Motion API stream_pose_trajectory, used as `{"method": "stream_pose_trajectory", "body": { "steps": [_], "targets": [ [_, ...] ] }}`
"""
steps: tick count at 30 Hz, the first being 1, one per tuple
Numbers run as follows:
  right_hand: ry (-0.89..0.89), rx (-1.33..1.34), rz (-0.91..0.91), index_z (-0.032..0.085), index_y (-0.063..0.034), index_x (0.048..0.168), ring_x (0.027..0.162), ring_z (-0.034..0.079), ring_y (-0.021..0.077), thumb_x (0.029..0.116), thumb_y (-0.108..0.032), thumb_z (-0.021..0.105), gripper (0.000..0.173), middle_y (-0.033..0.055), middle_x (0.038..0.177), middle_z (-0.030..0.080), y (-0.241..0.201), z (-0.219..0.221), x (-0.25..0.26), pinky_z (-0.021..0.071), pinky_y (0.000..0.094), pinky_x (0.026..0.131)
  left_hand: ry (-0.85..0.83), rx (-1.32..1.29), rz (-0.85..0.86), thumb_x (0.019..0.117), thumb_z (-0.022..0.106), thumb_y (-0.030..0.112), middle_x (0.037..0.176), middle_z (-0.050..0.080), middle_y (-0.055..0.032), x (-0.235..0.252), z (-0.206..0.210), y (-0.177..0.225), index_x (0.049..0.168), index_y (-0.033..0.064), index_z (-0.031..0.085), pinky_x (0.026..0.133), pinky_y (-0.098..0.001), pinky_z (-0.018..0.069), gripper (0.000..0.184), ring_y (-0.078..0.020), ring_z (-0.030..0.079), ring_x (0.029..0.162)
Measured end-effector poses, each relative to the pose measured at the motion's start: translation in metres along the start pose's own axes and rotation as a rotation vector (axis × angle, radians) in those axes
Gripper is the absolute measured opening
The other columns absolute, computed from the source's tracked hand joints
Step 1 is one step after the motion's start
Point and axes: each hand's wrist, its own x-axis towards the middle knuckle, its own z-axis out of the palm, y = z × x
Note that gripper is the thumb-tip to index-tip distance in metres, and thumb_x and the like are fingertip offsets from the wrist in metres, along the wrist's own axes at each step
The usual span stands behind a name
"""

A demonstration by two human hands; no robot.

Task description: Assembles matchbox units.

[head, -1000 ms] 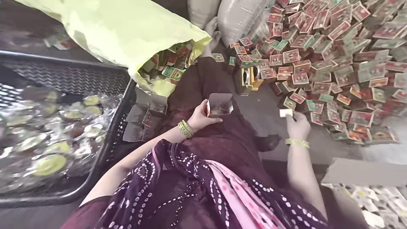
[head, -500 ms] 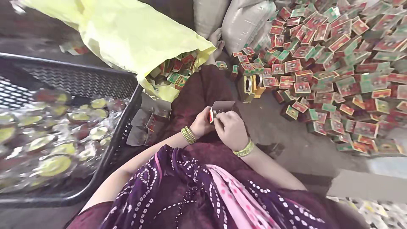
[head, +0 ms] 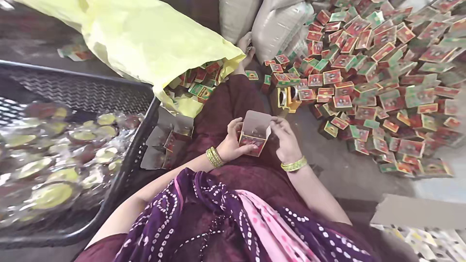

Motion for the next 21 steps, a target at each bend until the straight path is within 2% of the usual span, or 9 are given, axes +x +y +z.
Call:
{"method": "stream_pose_trajectory", "body": {
  "steps": [2, 4, 7, 9, 11, 14, 17, 19, 21],
  "targets": [
    [-0.145, 0.153, 0.222, 0.051, -0.0015, 0.131, 0.1, 0.068, 0.018, 0.1009, -0.012, 0.062, 0.034, 0.0115, 0.11, 0.069, 0.005, -0.001, 0.0, 0.0584, 0.0369, 0.09, -0.093, 0.0, 0.049, 0.0833, 0.085, 0.036, 0.131, 0.062, -0.0175, 0.001, 0.0, 0.003, 0.147, -0.0048, 0.034, 0.102, -0.0366, 0.0567, 0.091, -0.0164, 0.066, 0.117],
    [-0.216, 0.179, 0.357, 0.055, 0.0022, 0.129, 0.099, 0.071, 0.023, 0.0935, -0.006, 0.07, 0.04, 0.0162, 0.109, 0.072, 0.013, 0.001, -0.003, 0.0604, 0.0415, 0.091, -0.177, 0.005, 0.133, 0.0848, 0.085, 0.032, 0.127, 0.063, -0.0163, 0.002, -0.001, 0.001, 0.135, -0.004, 0.05, 0.101, -0.0374, 0.0565, 0.07, -0.0174, 0.065, 0.115],
    [-0.198, 0.014, 0.289, 0.057, 0.0022, 0.128, 0.099, 0.073, 0.0212, 0.0859, -0.002, 0.078, 0.047, 0.0149, 0.108, 0.073, 0.017, 0.001, -0.005, 0.0619, 0.0383, 0.09, -0.21, 0.04, 0.145, 0.0837, 0.085, 0.031, 0.117, 0.066, -0.0132, 0.004, -0.003, -0.001, 0.12, -0.0006, 0.06, 0.096, -0.0337, 0.0565, 0.054, -0.0139, 0.066, 0.108],
    [-0.161, -0.122, -0.025, 0.061, 0.0026, 0.127, 0.095, 0.071, 0.017, 0.0861, -0.004, 0.078, 0.045, 0.011, 0.108, 0.072, 0.019, -0.004, -0.004, 0.0614, 0.0335, 0.086, -0.172, -0.023, 0.059, 0.0813, 0.087, 0.027, 0.113, 0.068, -0.0111, 0.005, -0.001, 0.003, 0.121, -0.0017, 0.057, 0.094, -0.0332, 0.0577, 0.057, -0.0124, 0.068, 0.104],
    [-0.222, -0.208, -0.321, 0.073, 0.0021, 0.11, 0.098, 0.07, 0.0165, 0.0946, -0.011, 0.071, 0.02, 0.0102, 0.109, 0.072, 0.02, -0.014, -0.001, 0.0607, 0.0335, 0.088, -0.115, -0.118, -0.026, 0.0769, 0.09, 0.023, 0.115, 0.068, -0.0118, 0.005, 0.001, 0.002, 0.13, -0.0013, 0.046, 0.095, -0.0391, 0.0599, 0.073, -0.0174, 0.07, 0.105],
    [-0.335, -0.356, -0.444, 0.079, -0.005, 0.087, 0.098, 0.071, 0.0143, 0.0954, -0.019, 0.073, 0.018, 0.0082, 0.106, 0.076, 0.013, -0.021, -0.002, 0.0599, 0.0303, 0.085, -0.089, -0.127, -0.046, 0.0714, 0.093, 0.025, 0.116, 0.067, -0.0128, 0.006, 0.002, -0.004, 0.135, -0.0005, 0.034, 0.097, -0.0409, 0.0581, 0.091, -0.0188, 0.068, 0.107],
    [-0.364, -0.481, -0.5, 0.08, -0.0053, 0.098, 0.101, 0.072, 0.0149, 0.0888, -0.017, 0.081, 0.015, 0.0073, 0.106, 0.076, 0.009, -0.018, -0.004, 0.0626, 0.032, 0.088, -0.107, -0.078, -0.051, 0.0705, 0.093, 0.029, 0.117, 0.067, -0.0116, 0.006, 0.002, -0.006, 0.139, -0.001, 0.035, 0.097, -0.0388, 0.0579, 0.095, -0.0163, 0.068, 0.108],
    [-0.375, -0.603, -0.617, 0.08, -0.0061, 0.108, 0.102, 0.072, 0.0131, 0.0924, -0.017, 0.078, 0.019, 0.0053, 0.107, 0.077, 0.008, -0.019, -0.005, 0.0613, 0.0325, 0.092, -0.121, -0.049, -0.06, 0.0701, 0.094, 0.03, 0.117, 0.068, -0.0094, 0.006, 0.001, -0.004, 0.14, -0.0007, 0.035, 0.098, -0.0371, 0.0573, 0.096, -0.0137, 0.068, 0.109],
    [-0.386, -0.659, -0.703, 0.08, -0.0064, 0.109, 0.101, 0.073, 0.0123, 0.0952, -0.014, 0.074, 0.016, 0.0048, 0.105, 0.078, 0.007, -0.02, -0.003, 0.0609, 0.0322, 0.093, -0.132, -0.067, -0.064, 0.0696, 0.095, 0.029, 0.117, 0.069, -0.0089, 0.006, 0.001, -0.004, 0.14, -0.0001, 0.035, 0.098, -0.0375, 0.058, 0.097, -0.014, 0.068, 0.108]
  ]
}}
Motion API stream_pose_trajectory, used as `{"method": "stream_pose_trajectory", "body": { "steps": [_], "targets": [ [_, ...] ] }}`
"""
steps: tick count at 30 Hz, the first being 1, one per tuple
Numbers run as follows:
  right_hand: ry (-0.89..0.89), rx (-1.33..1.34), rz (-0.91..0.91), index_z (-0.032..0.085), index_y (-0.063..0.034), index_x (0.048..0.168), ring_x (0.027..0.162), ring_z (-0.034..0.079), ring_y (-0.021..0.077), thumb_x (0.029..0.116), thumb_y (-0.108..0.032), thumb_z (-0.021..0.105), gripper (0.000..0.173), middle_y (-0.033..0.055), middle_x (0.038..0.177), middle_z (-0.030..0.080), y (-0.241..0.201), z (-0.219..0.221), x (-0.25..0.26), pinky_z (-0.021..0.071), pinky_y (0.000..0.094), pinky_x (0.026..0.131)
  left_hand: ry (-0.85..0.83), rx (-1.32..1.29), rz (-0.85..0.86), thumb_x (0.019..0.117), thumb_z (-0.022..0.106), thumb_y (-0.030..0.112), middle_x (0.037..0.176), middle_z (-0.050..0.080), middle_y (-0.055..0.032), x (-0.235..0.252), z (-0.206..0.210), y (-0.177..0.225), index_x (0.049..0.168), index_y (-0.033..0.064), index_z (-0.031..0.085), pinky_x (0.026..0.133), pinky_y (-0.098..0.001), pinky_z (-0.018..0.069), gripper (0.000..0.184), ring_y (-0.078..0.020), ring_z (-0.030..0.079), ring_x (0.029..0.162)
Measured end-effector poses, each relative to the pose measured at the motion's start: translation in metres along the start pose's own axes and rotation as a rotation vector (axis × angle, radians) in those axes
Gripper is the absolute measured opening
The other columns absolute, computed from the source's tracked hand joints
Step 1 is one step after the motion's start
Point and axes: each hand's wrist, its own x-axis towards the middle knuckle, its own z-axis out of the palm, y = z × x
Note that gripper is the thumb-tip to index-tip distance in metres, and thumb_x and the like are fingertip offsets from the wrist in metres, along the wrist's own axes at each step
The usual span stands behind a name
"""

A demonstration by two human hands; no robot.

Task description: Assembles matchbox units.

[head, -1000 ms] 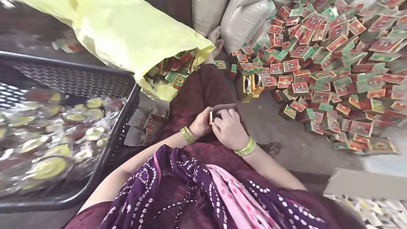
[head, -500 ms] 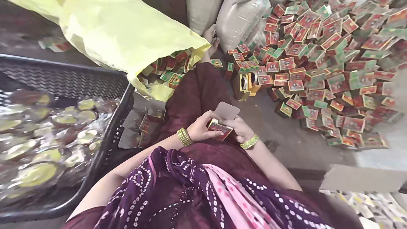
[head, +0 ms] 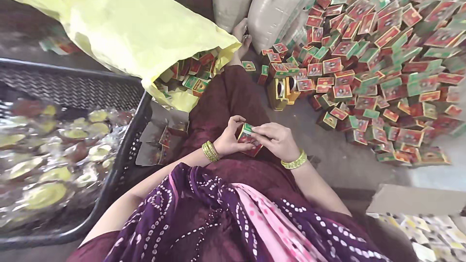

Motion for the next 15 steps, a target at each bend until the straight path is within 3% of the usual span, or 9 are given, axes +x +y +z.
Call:
{"method": "stream_pose_trajectory", "body": {
  "steps": [6, 10, 12, 15],
  "targets": [
    [-0.092, 0.019, -0.022, 0.08, -0.0079, 0.107, 0.099, 0.071, 0.0116, 0.097, -0.013, 0.071, 0.015, 0.004, 0.102, 0.076, 0.004, -0.009, 0.004, 0.0605, 0.031, 0.091, -0.021, -0.023, 0.016, 0.0688, 0.095, 0.028, 0.118, 0.069, -0.0093, -0.001, 0.001, -0.001, 0.142, -0.001, 0.034, 0.098, -0.0378, 0.0582, 0.1, -0.0145, 0.069, 0.109],
    [-0.21, -0.073, -0.016, 0.08, -0.0149, 0.112, 0.108, 0.065, 0.0141, 0.0997, -0.017, 0.058, 0.025, 0.0029, 0.107, 0.074, -0.001, -0.012, 0.004, 0.055, 0.034, 0.094, -0.034, -0.001, 0.011, 0.0705, 0.095, 0.028, 0.116, 0.069, -0.0096, -0.001, 0.0, -0.002, 0.14, -0.0013, 0.036, 0.098, -0.0375, 0.0579, 0.096, -0.0141, 0.069, 0.108],
    [-0.197, -0.105, -0.038, 0.078, -0.0147, 0.118, 0.107, 0.062, 0.0179, 0.1, -0.016, 0.054, 0.03, 0.0068, 0.108, 0.07, -0.001, -0.009, -0.001, 0.0531, 0.0357, 0.094, -0.013, 0.001, -0.016, 0.0713, 0.094, 0.029, 0.117, 0.068, -0.0097, -0.001, 0.0, 0.0, 0.139, 0.0003, 0.038, 0.097, -0.0376, 0.0584, 0.092, -0.0141, 0.069, 0.107],
    [-0.07, -0.228, -0.076, 0.075, -0.0097, 0.123, 0.116, 0.068, 0.0195, 0.1029, -0.01, 0.054, 0.029, 0.0081, 0.119, 0.074, -0.001, 0.005, -0.016, 0.0543, 0.038, 0.104, 0.052, -0.061, -0.077, 0.0748, 0.091, 0.025, 0.118, 0.066, -0.0106, -0.001, 0.001, 0.0, 0.138, 0.0033, 0.041, 0.092, -0.0388, 0.0601, 0.084, -0.0162, 0.069, 0.104]
  ]
}}
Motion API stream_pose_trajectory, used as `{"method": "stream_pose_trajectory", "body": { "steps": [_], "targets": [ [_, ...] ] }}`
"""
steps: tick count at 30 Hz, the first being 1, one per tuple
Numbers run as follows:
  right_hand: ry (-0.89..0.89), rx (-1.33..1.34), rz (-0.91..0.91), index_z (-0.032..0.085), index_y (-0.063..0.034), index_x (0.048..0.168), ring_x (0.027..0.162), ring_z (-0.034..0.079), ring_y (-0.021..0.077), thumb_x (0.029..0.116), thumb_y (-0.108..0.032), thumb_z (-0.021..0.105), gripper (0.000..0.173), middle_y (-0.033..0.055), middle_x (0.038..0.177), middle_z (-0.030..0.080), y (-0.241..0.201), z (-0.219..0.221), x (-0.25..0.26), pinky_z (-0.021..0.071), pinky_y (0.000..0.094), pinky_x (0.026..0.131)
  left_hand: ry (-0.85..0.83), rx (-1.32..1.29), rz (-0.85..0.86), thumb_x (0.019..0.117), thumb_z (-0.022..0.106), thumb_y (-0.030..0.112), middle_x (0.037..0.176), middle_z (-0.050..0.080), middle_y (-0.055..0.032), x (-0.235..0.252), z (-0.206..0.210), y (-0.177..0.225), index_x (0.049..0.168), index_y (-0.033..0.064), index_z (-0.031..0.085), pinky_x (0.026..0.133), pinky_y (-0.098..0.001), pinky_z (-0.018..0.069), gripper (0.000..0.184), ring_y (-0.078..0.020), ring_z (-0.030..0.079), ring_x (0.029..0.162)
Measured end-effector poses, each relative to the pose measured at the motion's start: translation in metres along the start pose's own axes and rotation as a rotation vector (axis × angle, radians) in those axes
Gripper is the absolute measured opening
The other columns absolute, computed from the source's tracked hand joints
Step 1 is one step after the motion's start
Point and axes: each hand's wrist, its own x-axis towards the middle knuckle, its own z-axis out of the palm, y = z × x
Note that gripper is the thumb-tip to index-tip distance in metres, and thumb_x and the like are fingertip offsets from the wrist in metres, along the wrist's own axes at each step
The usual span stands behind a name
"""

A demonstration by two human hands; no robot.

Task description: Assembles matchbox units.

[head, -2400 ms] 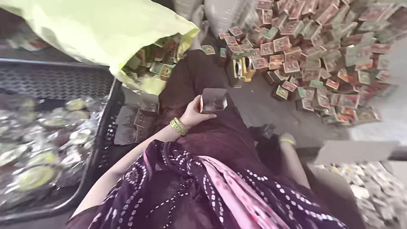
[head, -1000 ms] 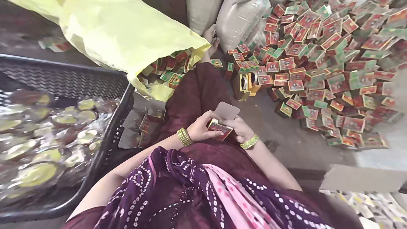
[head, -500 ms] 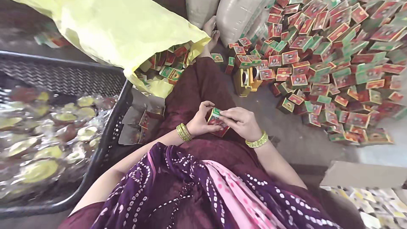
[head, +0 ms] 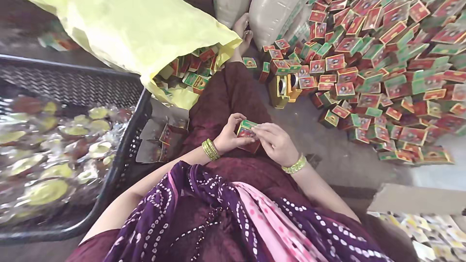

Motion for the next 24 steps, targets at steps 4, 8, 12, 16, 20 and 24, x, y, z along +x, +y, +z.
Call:
{"method": "stream_pose_trajectory", "body": {
  "steps": [4, 8, 12, 16, 20, 24],
  "targets": [
    [0.072, 0.131, 0.083, 0.071, -0.0016, 0.127, 0.124, 0.066, 0.0232, 0.1047, -0.009, 0.055, 0.028, 0.011, 0.128, 0.072, 0.006, 0.008, -0.017, 0.0516, 0.044, 0.112, -0.052, -0.024, 0.011, 0.087, 0.082, 0.021, 0.116, 0.07, -0.0084, 0.0, 0.001, 0.0, 0.133, 0.0038, 0.05, 0.089, -0.0382, 0.0623, 0.058, -0.0167, 0.071, 0.099],
    [0.129, 0.55, 0.411, 0.063, 0.0041, 0.132, 0.112, 0.071, 0.0216, 0.0996, -0.007, 0.062, 0.034, 0.0133, 0.123, 0.073, 0.037, -0.014, -0.017, 0.0602, 0.0389, 0.097, -0.06, -0.131, -0.043, 0.0961, 0.071, 0.02, 0.115, 0.071, -0.0077, 0.001, 0.001, 0.004, 0.134, 0.0069, 0.049, 0.085, -0.038, 0.0628, 0.045, -0.0176, 0.072, 0.095],
    [0.245, 0.298, 0.88, 0.067, -0.0066, 0.128, 0.107, 0.07, 0.0172, 0.1004, -0.018, 0.065, 0.03, 0.0082, 0.119, 0.073, 0.125, -0.034, -0.002, 0.0577, 0.0396, 0.096, 0.009, -0.126, -0.024, 0.1051, 0.051, 0.025, 0.112, 0.07, -0.0058, 0.003, -0.003, -0.002, 0.131, 0.0063, 0.05, 0.084, -0.0349, 0.0613, 0.032, -0.0139, 0.071, 0.095],
    [0.218, 0.078, 1.046, 0.062, -0.0033, 0.135, 0.119, 0.066, 0.0284, 0.1009, -0.015, 0.062, 0.036, 0.0177, 0.129, 0.068, 0.226, -0.032, 0.013, 0.051, 0.0493, 0.104, -0.003, -0.031, 0.074, 0.1088, 0.036, 0.024, 0.119, 0.065, -0.0067, 0.008, -0.007, -0.007, 0.128, 0.0015, 0.052, 0.086, -0.03, 0.0588, 0.034, -0.0093, 0.067, 0.1],
    [0.04, -0.013, 1.173, 0.056, -0.0018, 0.141, 0.125, 0.061, 0.041, 0.103, -0.02, 0.06, 0.042, 0.025, 0.134, 0.063, 0.286, -0.025, 0.035, 0.046, 0.0609, 0.106, -0.013, -0.003, 0.12, 0.1097, 0.033, 0.028, 0.124, 0.063, -0.0078, 0.015, -0.01, -0.009, 0.127, 0.0016, 0.053, 0.085, -0.0288, 0.0582, 0.037, -0.0096, 0.065, 0.103],
    [-0.09, 0.016, 1.197, 0.063, -0.0008, 0.133, 0.119, 0.063, 0.0404, 0.1038, -0.026, 0.059, 0.039, 0.0257, 0.128, 0.066, 0.323, -0.016, 0.049, 0.0474, 0.0599, 0.104, -0.008, -0.017, 0.116, 0.1098, 0.035, 0.031, 0.122, 0.063, -0.0071, 0.019, -0.012, -0.013, 0.127, 0.0033, 0.053, 0.078, -0.0272, 0.0582, 0.037, -0.0094, 0.065, 0.098]
  ]
}}
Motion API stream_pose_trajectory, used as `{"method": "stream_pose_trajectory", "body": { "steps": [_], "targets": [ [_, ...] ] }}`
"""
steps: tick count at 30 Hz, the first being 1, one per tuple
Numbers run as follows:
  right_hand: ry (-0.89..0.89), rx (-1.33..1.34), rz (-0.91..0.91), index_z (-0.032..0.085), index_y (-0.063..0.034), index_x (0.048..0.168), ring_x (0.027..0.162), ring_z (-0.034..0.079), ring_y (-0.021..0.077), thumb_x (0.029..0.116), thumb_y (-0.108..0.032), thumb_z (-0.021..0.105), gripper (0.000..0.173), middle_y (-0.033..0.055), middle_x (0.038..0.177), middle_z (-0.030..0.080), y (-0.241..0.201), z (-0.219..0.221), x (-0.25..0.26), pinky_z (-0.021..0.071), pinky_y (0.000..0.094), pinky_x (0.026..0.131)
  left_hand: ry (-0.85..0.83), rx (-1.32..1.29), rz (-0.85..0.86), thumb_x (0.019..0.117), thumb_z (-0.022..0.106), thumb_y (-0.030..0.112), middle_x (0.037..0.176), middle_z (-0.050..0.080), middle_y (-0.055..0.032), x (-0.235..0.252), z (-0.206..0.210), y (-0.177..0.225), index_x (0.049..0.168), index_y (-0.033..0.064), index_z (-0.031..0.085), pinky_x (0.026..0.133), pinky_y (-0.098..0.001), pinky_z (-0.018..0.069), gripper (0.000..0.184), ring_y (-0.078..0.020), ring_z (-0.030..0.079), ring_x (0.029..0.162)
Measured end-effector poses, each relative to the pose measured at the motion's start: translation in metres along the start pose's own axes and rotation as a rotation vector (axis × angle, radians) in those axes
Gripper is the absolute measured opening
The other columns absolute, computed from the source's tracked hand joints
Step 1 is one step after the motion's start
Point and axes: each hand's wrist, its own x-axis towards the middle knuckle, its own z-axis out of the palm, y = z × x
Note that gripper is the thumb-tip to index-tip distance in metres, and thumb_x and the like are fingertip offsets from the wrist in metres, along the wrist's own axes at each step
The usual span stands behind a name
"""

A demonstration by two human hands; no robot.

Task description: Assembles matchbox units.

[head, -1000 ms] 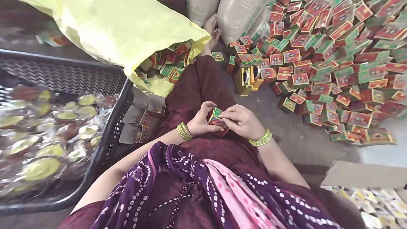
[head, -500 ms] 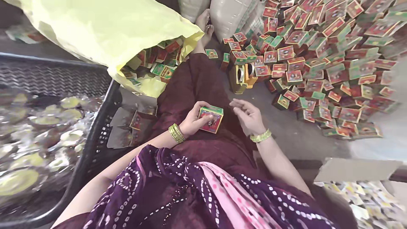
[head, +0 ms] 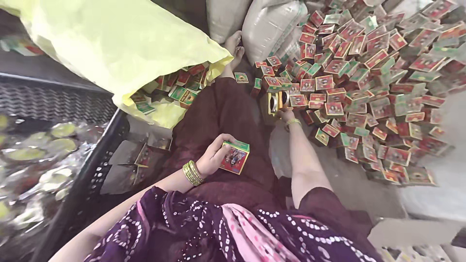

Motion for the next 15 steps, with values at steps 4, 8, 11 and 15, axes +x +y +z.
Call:
{"method": "stream_pose_trajectory", "body": {
  "steps": [4, 8, 11, 15],
  "targets": [
    [0.023, 0.011, 0.067, 0.073, -0.0046, 0.118, 0.111, 0.067, 0.0383, 0.0907, -0.029, 0.077, 0.037, 0.023, 0.119, 0.07, -0.01, 0.003, 0.009, 0.0517, 0.0591, 0.099, -0.009, -0.038, -0.012, 0.1103, 0.035, 0.029, 0.123, 0.063, -0.0072, 0.003, -0.002, -0.001, 0.127, 0.0042, 0.053, 0.078, -0.0279, 0.059, 0.035, -0.0101, 0.066, 0.098],
    [0.046, 0.055, 0.131, 0.074, -0.0039, 0.115, 0.109, 0.067, 0.0382, 0.083, -0.034, 0.084, 0.044, 0.0211, 0.115, 0.071, -0.015, -0.001, 0.005, 0.0515, 0.0624, 0.097, -0.016, -0.038, 0.007, 0.1107, 0.034, 0.028, 0.123, 0.062, -0.0078, 0.004, -0.003, -0.003, 0.127, 0.0042, 0.053, 0.08, -0.0301, 0.0594, 0.035, -0.0116, 0.066, 0.1],
    [0.047, 0.114, 0.22, 0.071, -0.0025, 0.118, 0.107, 0.065, 0.0362, 0.0819, -0.038, 0.084, 0.052, 0.0208, 0.115, 0.07, -0.034, -0.018, -0.029, 0.0518, 0.0591, 0.094, -0.006, -0.025, -0.002, 0.11, 0.034, 0.028, 0.123, 0.062, -0.0073, 0.003, -0.003, -0.003, 0.127, 0.0039, 0.053, 0.082, -0.0296, 0.0586, 0.035, -0.011, 0.065, 0.102],
    [0.04, 0.028, 0.274, 0.067, 0.0007, 0.119, 0.091, 0.062, 0.032, 0.0881, -0.041, 0.079, 0.053, 0.0206, 0.106, 0.067, -0.034, -0.021, -0.06, 0.051, 0.0541, 0.084, -0.005, -0.014, -0.009, 0.109, 0.034, 0.026, 0.124, 0.062, -0.0071, 0.003, -0.002, -0.002, 0.126, 0.0039, 0.054, 0.079, -0.0278, 0.0582, 0.034, -0.0099, 0.065, 0.1]
  ]
}}
